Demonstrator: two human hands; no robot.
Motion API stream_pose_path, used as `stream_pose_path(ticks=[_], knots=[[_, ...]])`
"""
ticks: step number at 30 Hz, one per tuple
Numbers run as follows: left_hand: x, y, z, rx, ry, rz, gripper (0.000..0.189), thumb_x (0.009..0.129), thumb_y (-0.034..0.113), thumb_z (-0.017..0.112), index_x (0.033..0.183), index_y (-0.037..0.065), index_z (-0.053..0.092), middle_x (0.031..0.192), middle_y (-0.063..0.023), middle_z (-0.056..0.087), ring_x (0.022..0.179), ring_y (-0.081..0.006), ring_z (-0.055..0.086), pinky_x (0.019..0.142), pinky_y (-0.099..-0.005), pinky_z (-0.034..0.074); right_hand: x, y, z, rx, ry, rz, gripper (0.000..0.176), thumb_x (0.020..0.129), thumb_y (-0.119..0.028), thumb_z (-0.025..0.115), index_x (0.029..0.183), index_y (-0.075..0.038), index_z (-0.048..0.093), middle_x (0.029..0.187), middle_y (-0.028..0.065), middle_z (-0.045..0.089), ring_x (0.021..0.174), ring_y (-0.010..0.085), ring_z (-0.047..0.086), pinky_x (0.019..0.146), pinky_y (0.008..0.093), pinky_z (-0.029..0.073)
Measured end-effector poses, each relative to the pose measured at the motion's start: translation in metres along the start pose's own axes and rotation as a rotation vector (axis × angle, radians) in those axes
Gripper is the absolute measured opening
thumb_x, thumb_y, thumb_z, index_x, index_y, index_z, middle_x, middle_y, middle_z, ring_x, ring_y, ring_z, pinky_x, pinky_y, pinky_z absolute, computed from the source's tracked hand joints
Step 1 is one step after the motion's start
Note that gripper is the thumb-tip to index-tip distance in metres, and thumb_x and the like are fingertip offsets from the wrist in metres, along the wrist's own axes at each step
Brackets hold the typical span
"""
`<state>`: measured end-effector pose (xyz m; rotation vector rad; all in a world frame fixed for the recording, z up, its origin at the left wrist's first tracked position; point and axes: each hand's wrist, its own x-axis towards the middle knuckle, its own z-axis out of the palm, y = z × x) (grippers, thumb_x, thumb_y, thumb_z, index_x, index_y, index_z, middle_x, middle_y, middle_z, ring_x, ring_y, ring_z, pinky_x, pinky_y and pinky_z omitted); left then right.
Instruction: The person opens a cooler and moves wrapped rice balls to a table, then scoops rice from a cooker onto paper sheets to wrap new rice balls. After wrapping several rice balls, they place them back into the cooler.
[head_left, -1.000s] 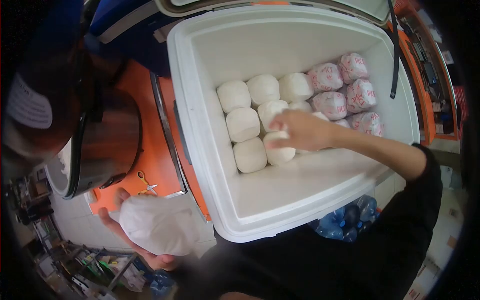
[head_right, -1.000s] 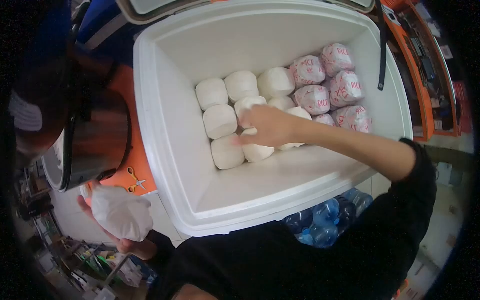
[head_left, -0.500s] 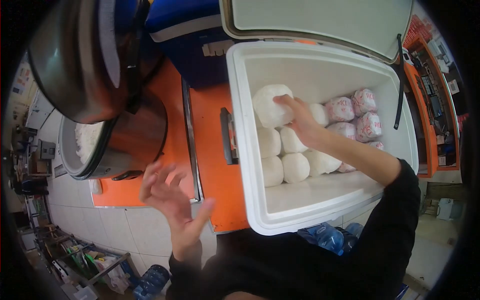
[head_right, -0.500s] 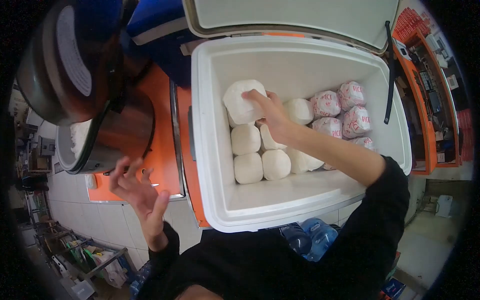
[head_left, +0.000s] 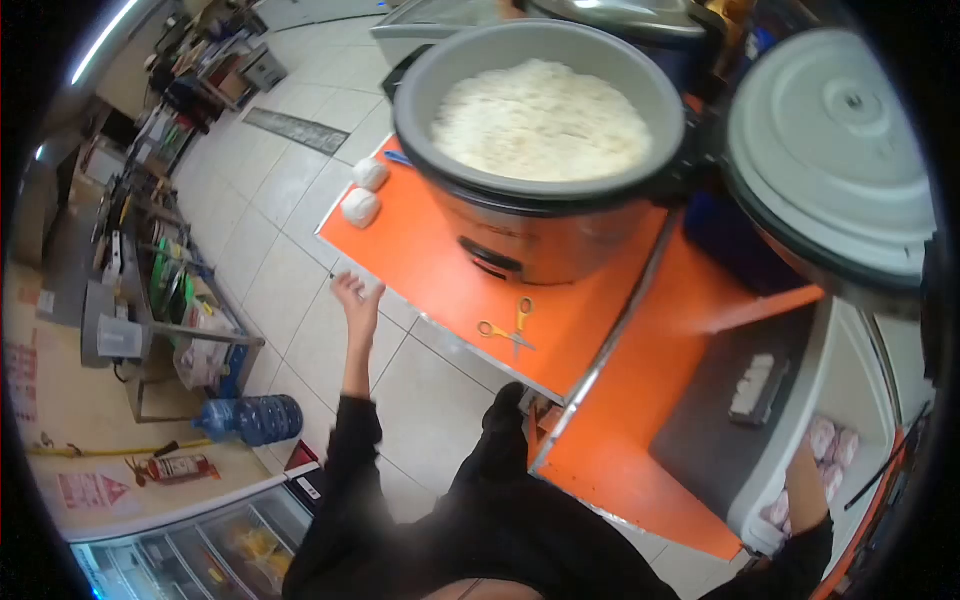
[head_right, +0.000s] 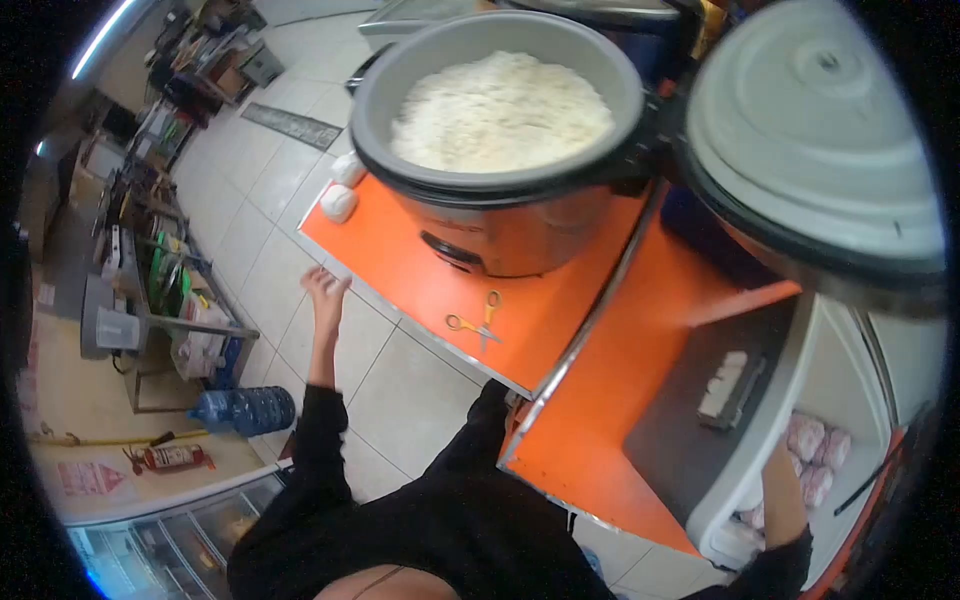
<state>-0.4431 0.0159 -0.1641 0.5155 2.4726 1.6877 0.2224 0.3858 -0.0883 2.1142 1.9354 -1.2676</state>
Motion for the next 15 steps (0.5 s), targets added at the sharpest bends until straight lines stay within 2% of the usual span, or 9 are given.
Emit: stream_pose_path(ticks=[3,6,8,11,12,14,15], knots=[[0.122,-0.064,0.001,0.242,0.082,0.095,0.091,0.059,0.028,0.079,0.124,-0.002,0.023,0.120,-0.0184,0.031,0.111,-0.0293,0.035,0.089,-0.0415,0.035,-0.004,0.004,-0.027,-0.397,0.142,-0.075,0.055,0.074,-0.029,0.055,0.122,-0.006,0.041,0.121,0.0128,0.038,0.107,0.0245,0.040,0.089,0.0346,0.033],[0.196,-0.075,0.012,0.409,0.108,0.202,0.104,0.047,0.037,0.083,0.123,-0.003,0.026,0.124,-0.0248,0.028,0.117,-0.0353,0.030,0.092,-0.0433,0.034,-0.010,-0.013,-0.060,-0.652,0.365,-0.231,0.048,0.077,-0.024,0.054,0.121,-0.007,0.043,0.118,0.0117,0.040,0.103,0.0227,0.042,0.087,0.0332,0.034],[0.226,-0.080,0.017,0.418,0.042,0.290,0.107,0.043,0.039,0.084,0.123,-0.004,0.028,0.126,-0.0273,0.026,0.117,-0.0375,0.030,0.092,-0.0438,0.035,-0.043,-0.043,-0.069,-0.568,0.509,-0.324,0.043,0.079,-0.020,0.054,0.120,-0.008,0.044,0.116,0.0110,0.042,0.100,0.0215,0.044,0.086,0.0322,0.036],[0.241,-0.091,0.023,0.659,-0.251,0.046,0.101,0.041,0.035,0.084,0.119,-0.003,0.032,0.122,-0.0268,0.030,0.114,-0.0384,0.034,0.090,-0.0432,0.036,-0.135,-0.131,-0.031,-0.238,0.614,-0.389,0.030,0.085,-0.015,0.048,0.112,-0.002,0.049,0.105,0.0100,0.048,0.085,0.0172,0.047,0.075,0.0276,0.038],[0.229,-0.092,0.027,0.588,-0.127,0.043,0.095,0.041,0.031,0.083,0.114,-0.004,0.032,0.115,-0.0252,0.033,0.106,-0.0378,0.039,0.086,-0.0438,0.038,-0.156,-0.152,-0.017,-0.162,0.642,-0.418,0.028,0.085,-0.015,0.048,0.110,-0.003,0.049,0.102,0.0086,0.049,0.083,0.0154,0.047,0.074,0.0265,0.038],[0.208,-0.097,0.037,0.581,-0.043,0.114,0.091,0.042,0.029,0.082,0.110,-0.004,0.032,0.110,-0.0235,0.033,0.101,-0.0362,0.040,0.084,-0.0434,0.038,-0.188,-0.185,0.013,-0.003,0.693,-0.484,0.026,0.084,-0.016,0.050,0.107,-0.003,0.051,0.095,0.0057,0.050,0.080,0.0119,0.047,0.072,0.0243,0.038],[0.198,-0.099,0.040,0.577,0.003,0.151,0.088,0.042,0.028,0.082,0.108,-0.004,0.032,0.108,-0.0226,0.034,0.098,-0.0355,0.040,0.083,-0.0432,0.038,-0.200,-0.196,0.028,0.064,0.608,-0.500,0.025,0.084,-0.016,0.051,0.106,-0.003,0.051,0.094,0.0054,0.051,0.079,0.0116,0.047,0.071,0.0240,0.038]])
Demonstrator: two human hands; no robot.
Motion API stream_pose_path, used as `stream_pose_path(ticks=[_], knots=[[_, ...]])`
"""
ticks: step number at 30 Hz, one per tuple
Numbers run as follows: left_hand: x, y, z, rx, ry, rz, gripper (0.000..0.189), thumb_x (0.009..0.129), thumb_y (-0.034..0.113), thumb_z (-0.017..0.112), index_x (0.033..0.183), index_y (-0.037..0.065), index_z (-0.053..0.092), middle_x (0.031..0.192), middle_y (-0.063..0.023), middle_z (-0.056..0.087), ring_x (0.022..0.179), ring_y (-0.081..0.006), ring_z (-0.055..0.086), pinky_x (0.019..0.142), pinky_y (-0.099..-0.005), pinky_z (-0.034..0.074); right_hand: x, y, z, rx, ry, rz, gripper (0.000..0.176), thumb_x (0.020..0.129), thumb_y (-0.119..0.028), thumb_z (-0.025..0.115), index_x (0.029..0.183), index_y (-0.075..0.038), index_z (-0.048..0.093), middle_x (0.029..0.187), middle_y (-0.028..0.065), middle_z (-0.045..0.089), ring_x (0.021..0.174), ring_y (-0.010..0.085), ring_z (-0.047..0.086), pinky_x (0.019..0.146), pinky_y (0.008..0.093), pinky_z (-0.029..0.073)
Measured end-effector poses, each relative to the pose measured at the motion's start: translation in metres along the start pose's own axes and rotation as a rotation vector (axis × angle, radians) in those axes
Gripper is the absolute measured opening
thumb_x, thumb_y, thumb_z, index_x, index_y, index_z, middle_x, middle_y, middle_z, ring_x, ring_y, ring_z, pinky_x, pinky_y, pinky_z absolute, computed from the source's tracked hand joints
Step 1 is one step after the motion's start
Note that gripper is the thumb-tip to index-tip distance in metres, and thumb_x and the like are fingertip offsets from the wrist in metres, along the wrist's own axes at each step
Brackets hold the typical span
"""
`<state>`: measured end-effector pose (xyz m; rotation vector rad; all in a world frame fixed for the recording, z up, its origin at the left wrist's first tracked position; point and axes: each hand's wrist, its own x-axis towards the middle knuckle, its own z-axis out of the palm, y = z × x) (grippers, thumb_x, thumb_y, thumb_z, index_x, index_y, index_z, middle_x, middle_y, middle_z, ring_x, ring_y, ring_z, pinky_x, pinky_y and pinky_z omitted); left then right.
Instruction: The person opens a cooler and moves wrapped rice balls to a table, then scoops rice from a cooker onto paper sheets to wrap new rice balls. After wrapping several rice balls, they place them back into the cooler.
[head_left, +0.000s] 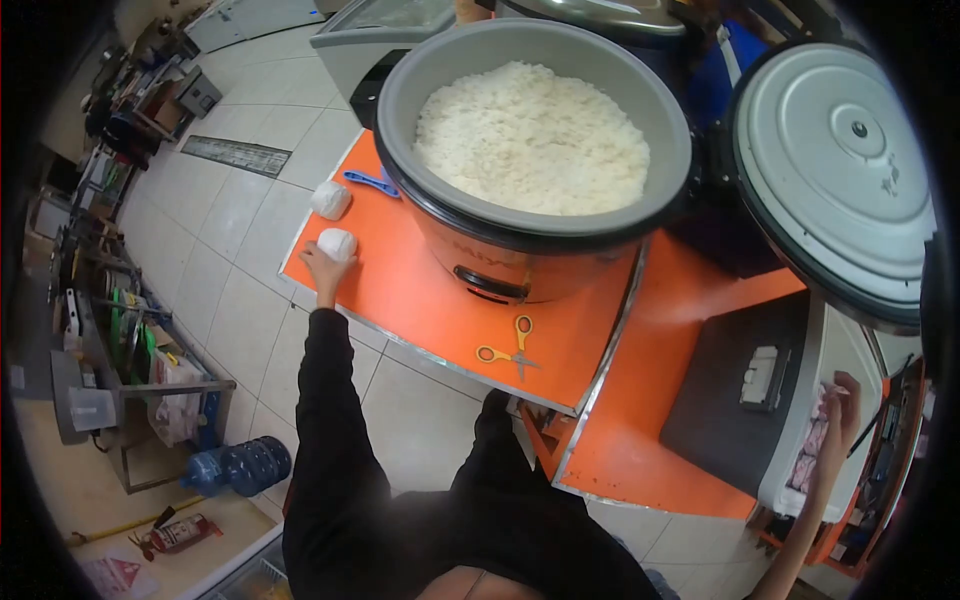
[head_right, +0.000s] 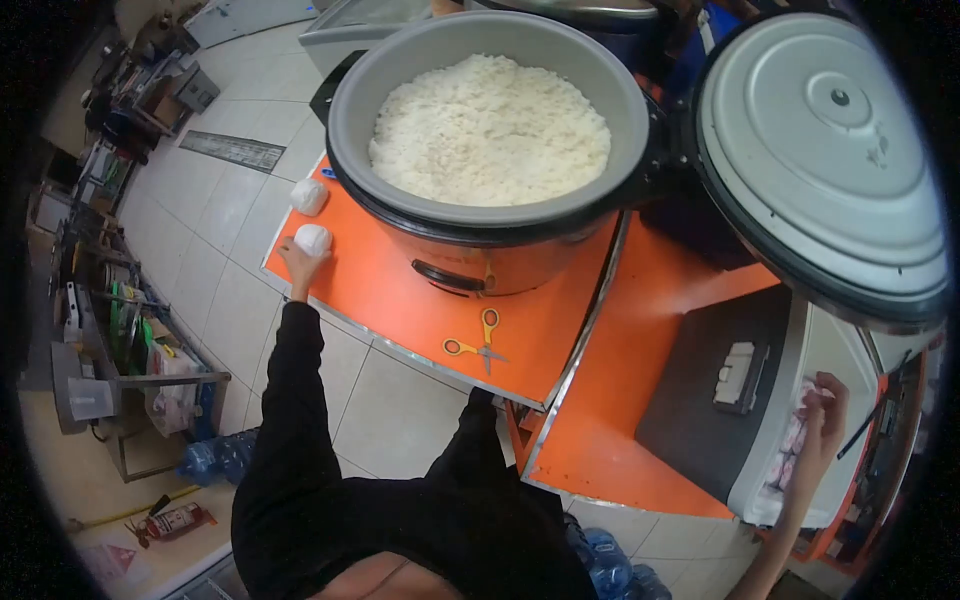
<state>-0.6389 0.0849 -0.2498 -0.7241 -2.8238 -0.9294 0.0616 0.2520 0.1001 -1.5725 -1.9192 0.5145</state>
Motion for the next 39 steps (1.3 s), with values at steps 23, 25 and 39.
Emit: stream_pose_path(ticks=[23,25,39], knots=[[-0.361,0.441,-0.144,-1.176,-0.629,0.943,0.083,0.053,0.011,0.079,0.113,0.020,0.024,0.111,-0.0092,0.028,0.103,-0.0252,0.036,0.086,-0.0404,0.037,0.010,0.089,-0.069,0.792,-0.120,0.532,0.069,0.063,-0.026,0.074,0.117,0.003,0.042,0.106,0.0129,0.055,0.094,0.0196,0.056,0.082,0.0314,0.045],[-0.365,0.426,-0.126,-1.210,-0.592,0.717,0.075,0.058,0.008,0.074,0.113,0.017,0.025,0.113,-0.0088,0.028,0.105,-0.0215,0.034,0.087,-0.0364,0.035,0.045,0.165,-0.048,0.586,-0.055,0.651,0.076,0.059,-0.030,0.074,0.118,0.003,0.040,0.107,0.0142,0.053,0.095,0.0219,0.055,0.079,0.0334,0.046],[-0.160,0.175,-0.070,-0.805,0.289,-0.060,0.049,0.076,0.015,0.064,0.113,0.000,0.035,0.112,-0.0130,0.037,0.104,-0.0245,0.039,0.089,-0.0371,0.036,0.086,0.389,0.114,0.779,0.090,0.905,0.054,0.079,-0.042,0.048,0.121,-0.009,0.046,0.122,0.0115,0.046,0.114,0.0254,0.039,0.097,0.0384,0.031]])
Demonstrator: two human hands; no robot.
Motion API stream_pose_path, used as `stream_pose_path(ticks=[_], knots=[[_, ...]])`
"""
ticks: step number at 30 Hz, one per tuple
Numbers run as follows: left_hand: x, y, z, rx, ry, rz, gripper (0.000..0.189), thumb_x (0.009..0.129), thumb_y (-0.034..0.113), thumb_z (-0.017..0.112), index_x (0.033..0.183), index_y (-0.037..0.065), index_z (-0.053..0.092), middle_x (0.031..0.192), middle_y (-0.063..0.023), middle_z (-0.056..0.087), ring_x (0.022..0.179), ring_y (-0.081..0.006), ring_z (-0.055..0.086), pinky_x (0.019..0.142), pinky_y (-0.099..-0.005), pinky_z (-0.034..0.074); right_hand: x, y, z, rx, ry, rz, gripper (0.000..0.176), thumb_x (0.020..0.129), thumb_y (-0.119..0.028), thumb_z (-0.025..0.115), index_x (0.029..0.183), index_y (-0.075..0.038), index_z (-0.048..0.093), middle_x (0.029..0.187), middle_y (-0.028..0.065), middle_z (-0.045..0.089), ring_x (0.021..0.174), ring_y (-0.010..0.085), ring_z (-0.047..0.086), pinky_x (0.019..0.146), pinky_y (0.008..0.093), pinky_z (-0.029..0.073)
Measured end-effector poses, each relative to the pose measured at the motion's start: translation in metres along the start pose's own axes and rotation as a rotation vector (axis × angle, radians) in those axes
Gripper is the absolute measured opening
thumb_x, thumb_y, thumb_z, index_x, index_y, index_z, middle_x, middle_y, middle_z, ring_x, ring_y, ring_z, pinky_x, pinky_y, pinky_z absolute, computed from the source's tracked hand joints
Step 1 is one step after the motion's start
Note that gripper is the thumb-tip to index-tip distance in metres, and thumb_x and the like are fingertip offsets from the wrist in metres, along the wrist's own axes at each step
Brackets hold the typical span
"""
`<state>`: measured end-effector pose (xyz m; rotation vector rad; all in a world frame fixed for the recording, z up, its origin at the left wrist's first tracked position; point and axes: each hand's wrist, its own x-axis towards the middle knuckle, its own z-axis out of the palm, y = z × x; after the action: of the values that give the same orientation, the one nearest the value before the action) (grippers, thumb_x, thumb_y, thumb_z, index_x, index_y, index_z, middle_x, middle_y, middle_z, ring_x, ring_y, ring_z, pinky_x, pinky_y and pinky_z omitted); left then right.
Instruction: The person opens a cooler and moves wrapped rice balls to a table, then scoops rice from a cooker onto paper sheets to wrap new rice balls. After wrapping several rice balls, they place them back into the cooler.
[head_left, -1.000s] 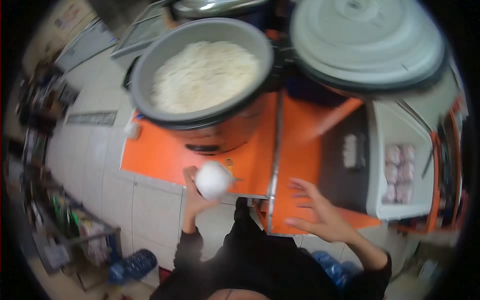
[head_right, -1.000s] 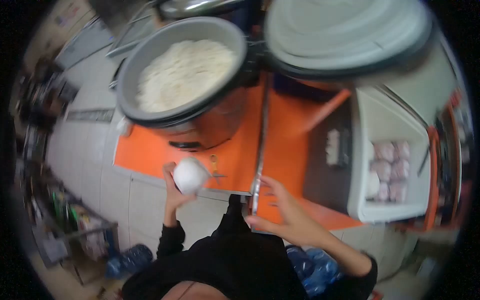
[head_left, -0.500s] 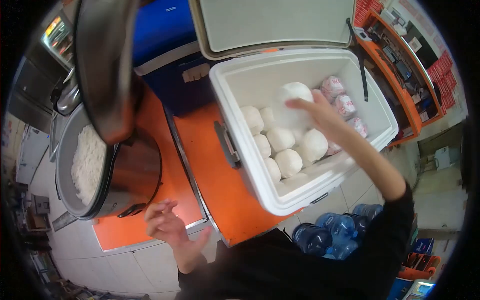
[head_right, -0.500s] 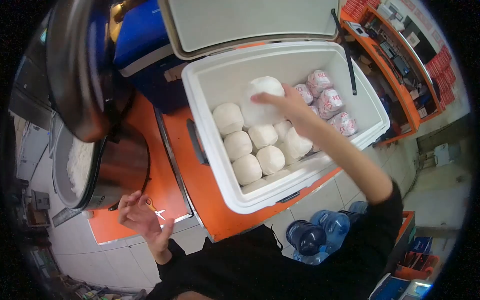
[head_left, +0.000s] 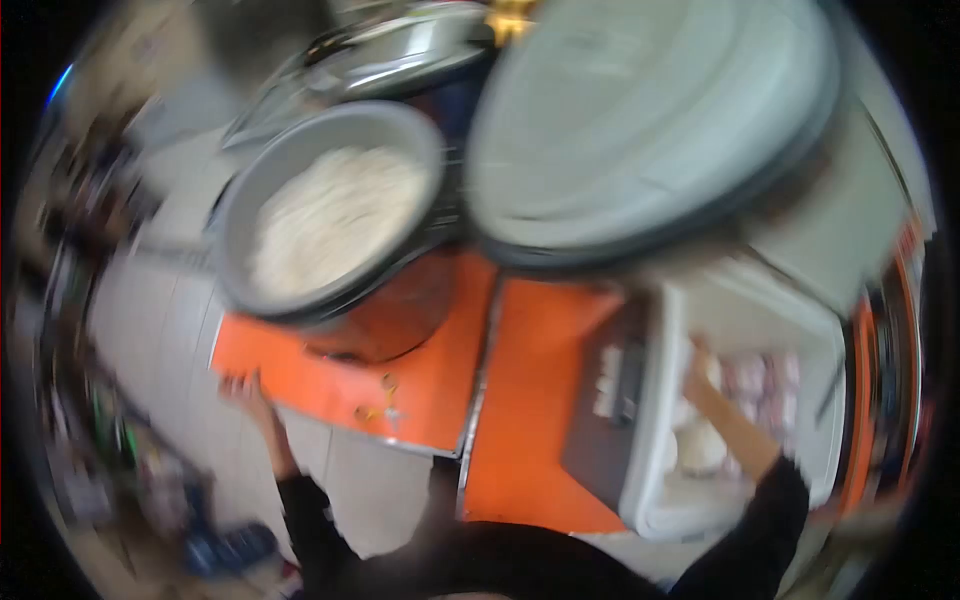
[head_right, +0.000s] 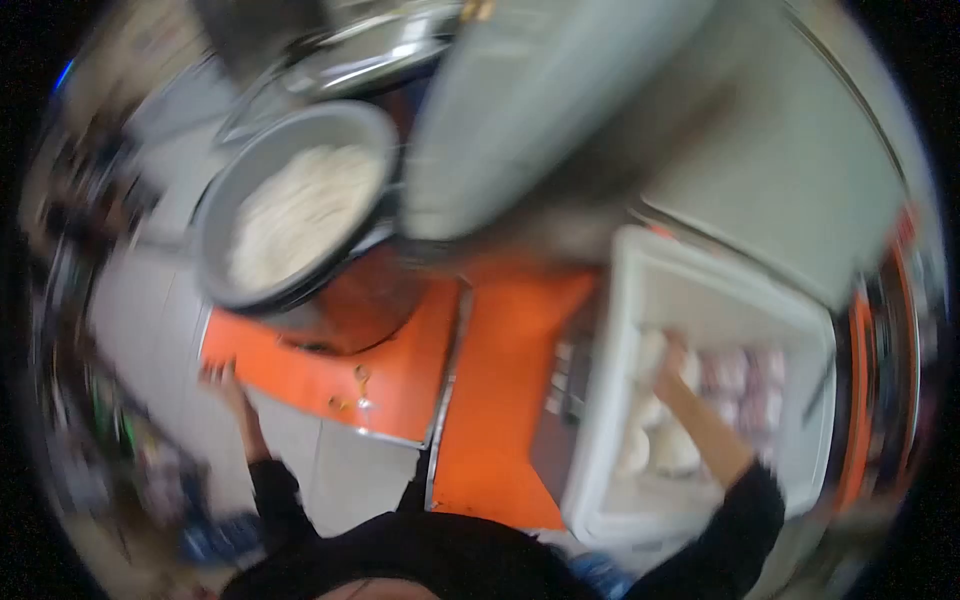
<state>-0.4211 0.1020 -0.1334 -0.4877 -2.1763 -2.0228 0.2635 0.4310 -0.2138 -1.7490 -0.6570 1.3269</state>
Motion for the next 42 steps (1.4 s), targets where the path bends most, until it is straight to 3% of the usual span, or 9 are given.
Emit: stream_pose_path(ticks=[2,7,12,18,23,25,30,35,42], knots=[[0.062,-0.090,-0.021,0.546,0.052,0.270,0.049,0.074,0.025,0.065,0.109,0.000,0.043,0.114,-0.0159,0.039,0.104,-0.0292,0.037,0.091,-0.0410,0.030,-0.054,-0.047,-0.007,-0.125,-0.126,0.127,0.055,0.083,-0.047,0.043,0.120,-0.007,0.047,0.119,0.0106,0.049,0.109,0.0230,0.044,0.094,0.0394,0.034],[0.165,-0.140,0.009,0.615,0.086,-0.049,0.102,0.050,0.046,0.079,0.123,-0.006,0.031,0.117,-0.0239,0.039,0.120,-0.0321,0.026,0.097,-0.0453,0.027,-0.083,-0.111,-0.053,-0.192,0.032,-0.102,0.052,0.081,-0.045,0.051,0.121,-0.013,0.041,0.105,0.0077,0.049,0.090,0.0194,0.047,0.075,0.0349,0.041],[0.226,-0.169,0.046,0.493,0.110,-0.314,0.097,0.053,0.047,0.077,0.129,0.009,0.030,0.113,-0.0236,0.044,0.116,-0.0329,0.028,0.092,-0.0445,0.031,-0.178,-0.158,-0.041,-0.063,0.203,-0.288,0.052,0.081,-0.040,0.053,0.124,-0.016,0.037,0.100,0.0032,0.045,0.085,0.0146,0.044,0.073,0.0365,0.038],[0.223,-0.154,0.069,1.019,-0.160,-0.168,0.053,0.079,0.036,0.050,0.125,0.014,0.037,0.111,-0.0202,0.050,0.100,-0.0390,0.046,0.084,-0.0423,0.038,-0.304,-0.150,0.004,-0.426,0.198,-0.530,0.053,0.081,-0.033,0.053,0.127,-0.014,0.032,0.106,0.0057,0.039,0.089,0.0156,0.042,0.075,0.0296,0.037],[0.167,-0.194,0.030,0.683,-0.177,0.528,0.069,0.058,0.021,0.076,0.116,0.009,0.039,0.112,-0.0156,0.040,0.096,-0.0295,0.046,0.082,-0.0426,0.041,-0.321,-0.143,0.004,-0.093,0.077,-0.603,0.044,0.087,-0.015,0.046,0.129,-0.010,0.031,0.106,0.0016,0.047,0.084,0.0101,0.050,0.076,0.0264,0.042],[0.096,-0.164,0.025,-0.112,-0.048,0.358,0.069,0.056,0.010,0.078,0.112,0.006,0.038,0.109,-0.0127,0.042,0.096,-0.0256,0.046,0.084,-0.0390,0.043,-0.351,-0.146,0.029,0.061,-0.053,-0.647,0.051,0.083,-0.017,0.052,0.129,-0.006,0.031,0.110,0.0033,0.048,0.088,0.0106,0.050,0.079,0.0270,0.041],[-0.075,0.023,-0.026,0.214,-0.221,0.704,0.074,0.055,0.003,0.076,0.111,0.010,0.029,0.116,-0.0126,0.033,0.106,-0.0284,0.043,0.094,-0.0426,0.041,-0.415,-0.156,0.072,-0.262,-0.603,-0.730,0.031,0.080,-0.014,0.057,0.107,-0.003,0.046,0.094,0.0051,0.051,0.087,0.0111,0.051,0.079,0.0266,0.042],[-0.243,0.240,0.044,-0.370,-0.679,0.498,0.093,0.046,0.009,0.079,0.114,0.017,0.016,0.119,-0.0140,0.028,0.104,-0.0273,0.044,0.086,-0.0391,0.045,-0.427,-0.128,0.075,-0.411,-1.104,-0.864,0.069,0.072,-0.026,0.070,0.123,-0.002,0.029,0.117,0.0164,0.037,0.108,0.0253,0.042,0.091,0.0358,0.035],[-0.318,0.329,0.100,-0.697,-1.023,0.582,0.096,0.049,0.014,0.082,0.121,0.027,0.019,0.125,-0.0147,0.022,0.106,-0.0338,0.042,0.078,-0.0401,0.045,-0.376,-0.165,-0.007,-0.075,-0.859,-0.333,0.073,0.067,-0.028,0.075,0.118,0.002,0.031,0.109,0.0155,0.049,0.105,0.0222,0.049,0.080,0.0339,0.045]])
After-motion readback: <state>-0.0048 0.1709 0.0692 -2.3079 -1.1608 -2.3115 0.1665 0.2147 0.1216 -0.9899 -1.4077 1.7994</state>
